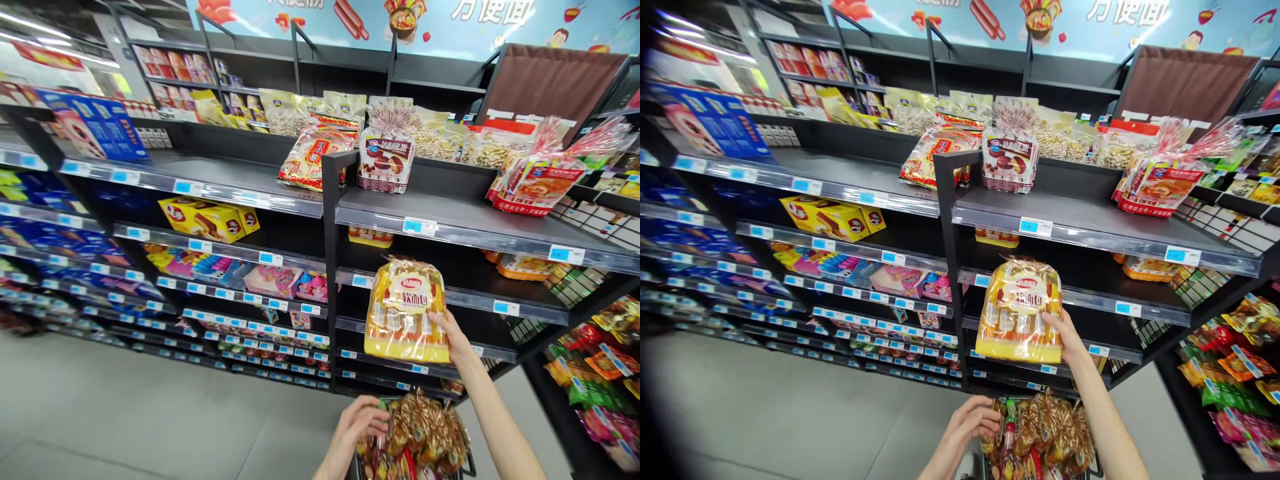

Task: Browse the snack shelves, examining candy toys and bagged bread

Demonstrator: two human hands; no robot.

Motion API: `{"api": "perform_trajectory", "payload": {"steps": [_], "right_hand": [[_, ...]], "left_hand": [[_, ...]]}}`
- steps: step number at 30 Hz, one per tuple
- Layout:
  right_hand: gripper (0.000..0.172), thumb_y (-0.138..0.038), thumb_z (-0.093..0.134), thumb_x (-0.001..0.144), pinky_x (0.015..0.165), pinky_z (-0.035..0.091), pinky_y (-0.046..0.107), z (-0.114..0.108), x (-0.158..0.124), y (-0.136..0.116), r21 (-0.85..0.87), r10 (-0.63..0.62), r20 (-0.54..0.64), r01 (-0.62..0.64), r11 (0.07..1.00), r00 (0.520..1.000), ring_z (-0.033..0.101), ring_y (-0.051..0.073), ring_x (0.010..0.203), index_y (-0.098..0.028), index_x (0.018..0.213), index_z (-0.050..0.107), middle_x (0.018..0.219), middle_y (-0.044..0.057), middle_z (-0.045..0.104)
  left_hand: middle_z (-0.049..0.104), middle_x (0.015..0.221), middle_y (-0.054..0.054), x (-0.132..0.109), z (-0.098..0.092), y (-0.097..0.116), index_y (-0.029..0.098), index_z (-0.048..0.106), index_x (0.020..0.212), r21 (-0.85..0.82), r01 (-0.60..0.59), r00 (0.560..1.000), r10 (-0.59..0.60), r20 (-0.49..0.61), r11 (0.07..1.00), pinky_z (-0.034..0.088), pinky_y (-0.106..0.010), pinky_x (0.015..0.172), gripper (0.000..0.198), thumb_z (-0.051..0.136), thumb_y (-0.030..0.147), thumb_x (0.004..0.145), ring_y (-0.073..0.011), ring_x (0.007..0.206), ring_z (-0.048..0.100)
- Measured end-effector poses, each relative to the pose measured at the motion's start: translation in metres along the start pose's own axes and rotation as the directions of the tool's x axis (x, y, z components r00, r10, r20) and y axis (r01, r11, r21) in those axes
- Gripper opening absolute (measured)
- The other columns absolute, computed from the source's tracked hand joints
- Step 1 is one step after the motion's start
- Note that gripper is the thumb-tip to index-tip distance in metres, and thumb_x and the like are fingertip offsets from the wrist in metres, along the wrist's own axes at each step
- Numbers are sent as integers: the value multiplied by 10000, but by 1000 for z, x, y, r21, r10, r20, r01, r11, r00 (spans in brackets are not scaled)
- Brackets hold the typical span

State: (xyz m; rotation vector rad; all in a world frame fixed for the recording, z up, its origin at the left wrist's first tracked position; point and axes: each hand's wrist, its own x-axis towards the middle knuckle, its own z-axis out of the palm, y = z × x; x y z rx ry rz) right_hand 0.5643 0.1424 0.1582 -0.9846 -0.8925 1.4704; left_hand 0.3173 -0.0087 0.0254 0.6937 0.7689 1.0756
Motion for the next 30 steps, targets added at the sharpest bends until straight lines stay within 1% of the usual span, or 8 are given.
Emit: {"api": "perform_trajectory", "payload": {"steps": [4, 8, 10, 13, 16, 21, 25, 30], "right_hand": [[483, -323, 940, 643, 953, 637, 508, 30, 46, -11, -25, -42, 15, 43, 999, 999, 783, 341, 1019, -239, 1063, 718, 1053, 61, 826], [515, -333, 946, 635, 952, 645, 490, 50, 78, -13, -64, -104, 1, 104, 993, 995, 776, 339, 1051, -229, 1085, 717, 1077, 65, 821], [531, -323, 956, 615, 958, 643, 488, 58, 92, -15, -91, -161, 2, 160, 983, 987, 771, 340, 1064, -225, 1078, 715, 1078, 64, 820], [588, -279, 970, 584, 966, 641, 480, 69, 115, -20, -127, -295, -3, 292, 948, 956, 766, 325, 1073, -244, 1102, 695, 1090, 43, 816], [606, -295, 972, 582, 956, 644, 473, 79, 141, -27, -140, -348, -30, 341, 930, 937, 771, 306, 1044, -258, 1114, 684, 1090, 27, 813], [569, -352, 971, 575, 957, 639, 464, 90, 173, -32, -166, -362, 26, 361, 918, 932, 768, 310, 1052, -251, 1057, 687, 1073, 30, 812], [598, -376, 961, 572, 960, 635, 470, 94, 181, -33, -207, -355, 7, 348, 914, 935, 756, 334, 1094, -264, 1081, 666, 1093, 33, 810], [592, -392, 948, 568, 943, 641, 480, 96, 181, -38, -212, -244, -46, 229, 950, 969, 754, 356, 1098, -266, 1065, 652, 1106, 49, 809]], "left_hand": [[801, 989, -161, 10, -29, 15, 162, 737, 1078, 73, -13, 998, 9, 58, 997, 541, -367, 816, 530, 795, 617, 811, -271, 870, 746], [801, 984, -133, 21, -60, 23, 175, 729, 1075, 105, -12, 999, 9, 37, 994, 532, -350, 807, 508, 769, 620, 833, -256, 864, 737], [800, 965, -123, 27, -73, 23, 176, 724, 1068, 103, -15, 1000, 14, 13, 995, 526, -341, 790, 509, 776, 620, 825, -248, 844, 732], [800, 945, -124, 34, -86, 24, 176, 717, 1059, 81, -10, 1000, 11, -12, 997, 524, -339, 769, 542, 796, 640, 790, -251, 829, 730], [798, 941, -127, 37, -93, 27, 178, 720, 1054, 67, -10, 1000, 12, -21, 998, 521, -340, 757, 542, 803, 638, 779, -252, 818, 725], [792, 911, -126, 37, -99, 36, 175, 734, 1031, 48, -12, 999, 14, -39, 999, 513, -345, 735, 536, 815, 632, 763, -254, 795, 717], [792, 900, -119, 39, -102, 38, 173, 744, 1023, 19, -8, 999, 9, -49, 1000, 505, -336, 740, 547, 829, 638, 748, -244, 786, 716], [796, 928, -121, 43, -109, 36, 180, 749, 1043, 12, -11, 999, 12, -43, 1000, 517, -348, 766, 561, 816, 657, 756, -247, 808, 716]]}}
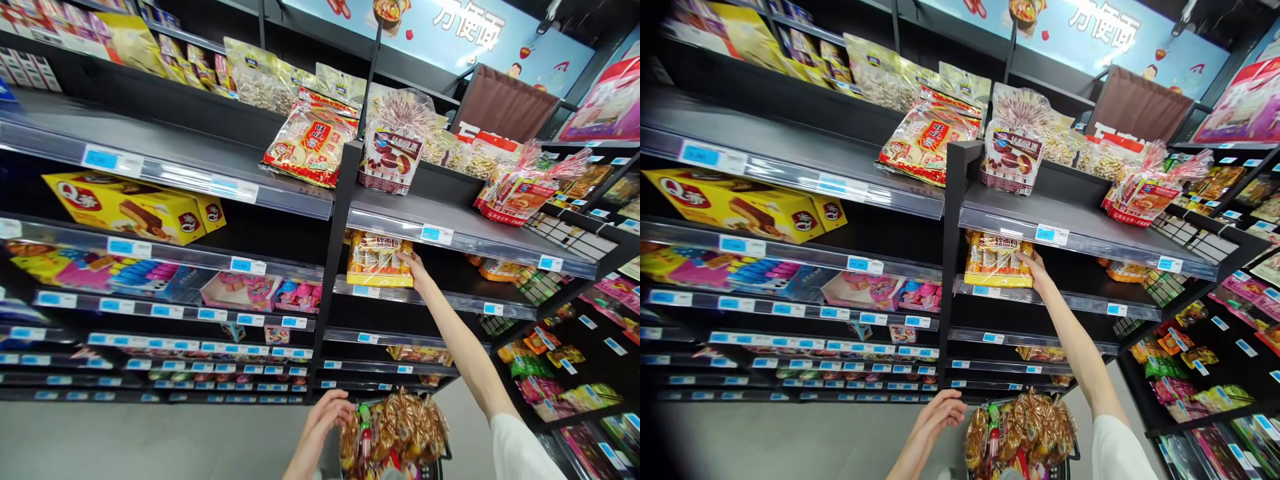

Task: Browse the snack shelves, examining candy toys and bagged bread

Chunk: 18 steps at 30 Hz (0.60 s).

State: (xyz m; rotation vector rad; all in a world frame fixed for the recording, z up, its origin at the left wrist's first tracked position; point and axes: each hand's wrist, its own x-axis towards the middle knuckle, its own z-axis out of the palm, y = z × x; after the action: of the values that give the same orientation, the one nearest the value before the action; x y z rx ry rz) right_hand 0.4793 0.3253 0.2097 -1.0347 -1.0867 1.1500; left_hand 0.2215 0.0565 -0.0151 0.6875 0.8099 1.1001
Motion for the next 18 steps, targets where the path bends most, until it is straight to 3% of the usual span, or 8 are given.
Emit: {"api": "perform_trajectory", "payload": {"steps": [4, 7, 9, 12, 15, 18], "right_hand": [[601, -411, 939, 576, 937, 645, 480, -7, 3, -3, -11, -42, -6, 42, 999, 999, 751, 352, 1108, -283, 1082, 643, 1114, 41, 804], [574, -429, 936, 570, 919, 650, 482, -19, 8, -5, -51, -46, -30, 44, 998, 999, 751, 353, 1102, -287, 1041, 639, 1080, 39, 805], [577, -449, 933, 565, 910, 651, 482, -29, 10, -5, -73, -62, -43, 59, 996, 997, 754, 349, 1094, -290, 1032, 635, 1073, 41, 803], [619, -482, 935, 541, 900, 651, 484, -45, 9, -4, -75, -111, -83, 105, 992, 990, 760, 342, 1077, -287, 1041, 627, 1062, 37, 803], [622, -497, 937, 532, 900, 650, 488, -59, 6, -4, -54, -133, -117, 128, 990, 984, 767, 339, 1054, -282, 1029, 631, 1018, 23, 806], [589, -488, 941, 541, 892, 654, 476, -71, 3, -8, -49, -132, -128, 127, 991, 983, 776, 326, 1017, -283, 1006, 644, 997, 8, 808]], "left_hand": [[801, 1034, -138, -1, 8, 17, 210, 759, 1120, 173, -82, 994, 68, 83, 982, 547, -408, 872, 517, 737, 647, 844, -297, 922, 734], [768, 1220, -129, 1, 34, 50, 275, 769, 1211, 437, -282, 957, 219, 189, 854, 500, -480, 1067, 357, 674, 494, 945, -334, 1148, 690], [689, 1395, -104, 10, 55, 75, 299, 744, 1287, 534, -500, 865, 371, 337, 682, 433, -502, 1178, 336, 618, 379, 986, -333, 1348, 584], [553, 1566, -84, 39, 82, 106, 264, 639, 1431, 599, -725, 671, 546, 502, 339, 372, -534, 1248, 435, 548, 252, 1005, -304, 1507, 428], [433, 1655, -115, 84, 103, 126, 195, 534, 1516, 687, -726, 532, 630, 567, -5, 364, -559, 1258, 506, 514, 202, 1010, -307, 1575, 310], [349, 1698, -132, 128, 126, 139, 193, 489, 1543, 754, -614, 476, 653, 589, -233, 315, -629, 1263, 535, 540, 211, 1011, -368, 1609, 191]]}}
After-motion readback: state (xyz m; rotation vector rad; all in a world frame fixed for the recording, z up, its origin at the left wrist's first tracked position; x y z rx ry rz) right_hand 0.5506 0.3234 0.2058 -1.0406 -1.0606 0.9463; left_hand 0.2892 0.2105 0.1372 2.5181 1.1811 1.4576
